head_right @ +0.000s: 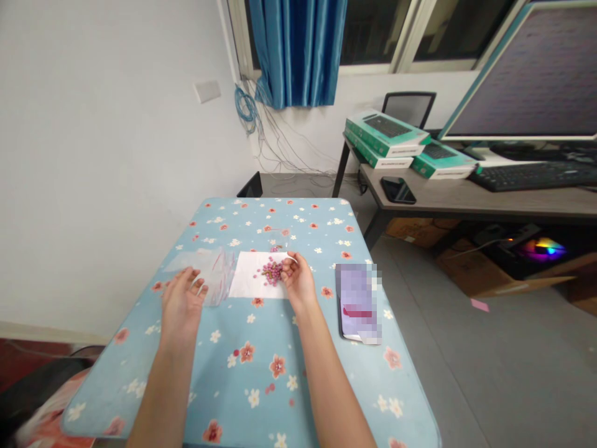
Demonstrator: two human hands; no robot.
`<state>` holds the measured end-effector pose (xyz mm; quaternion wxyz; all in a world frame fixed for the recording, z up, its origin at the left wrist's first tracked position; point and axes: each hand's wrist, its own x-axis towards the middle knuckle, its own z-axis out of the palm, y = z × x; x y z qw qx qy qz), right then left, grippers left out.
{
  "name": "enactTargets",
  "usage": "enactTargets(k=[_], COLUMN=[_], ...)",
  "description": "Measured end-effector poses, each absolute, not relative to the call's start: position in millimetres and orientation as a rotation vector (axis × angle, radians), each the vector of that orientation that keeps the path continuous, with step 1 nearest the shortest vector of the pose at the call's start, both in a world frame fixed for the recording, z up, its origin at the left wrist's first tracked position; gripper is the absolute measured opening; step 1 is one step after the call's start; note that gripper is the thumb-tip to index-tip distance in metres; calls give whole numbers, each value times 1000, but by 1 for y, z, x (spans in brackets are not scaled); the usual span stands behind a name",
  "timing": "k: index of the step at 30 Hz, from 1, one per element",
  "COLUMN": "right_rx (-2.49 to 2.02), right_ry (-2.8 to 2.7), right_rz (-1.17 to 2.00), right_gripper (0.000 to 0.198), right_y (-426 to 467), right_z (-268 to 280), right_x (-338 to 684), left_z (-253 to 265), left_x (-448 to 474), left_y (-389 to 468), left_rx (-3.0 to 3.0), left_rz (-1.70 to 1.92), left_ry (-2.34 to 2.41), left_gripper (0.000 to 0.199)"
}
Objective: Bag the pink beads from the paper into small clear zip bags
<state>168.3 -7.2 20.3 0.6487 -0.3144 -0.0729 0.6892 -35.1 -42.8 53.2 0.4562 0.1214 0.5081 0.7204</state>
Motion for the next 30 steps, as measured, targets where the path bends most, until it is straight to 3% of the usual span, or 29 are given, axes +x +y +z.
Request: enactTargets(k=[13, 30], right_rx=[-843, -711], right_ry=[-266, -173], right_rz=[1652, 1540], right_gripper=[9, 11], right_y=[13, 0], right_z=[19, 22], right_x=[168, 188], left_z=[53, 60], left_x=[-43, -48], left_y=[-49, -82], left_rx=[12, -6], left_rz=[1601, 1518], left_ry=[1119, 1043], left_gripper=[5, 8])
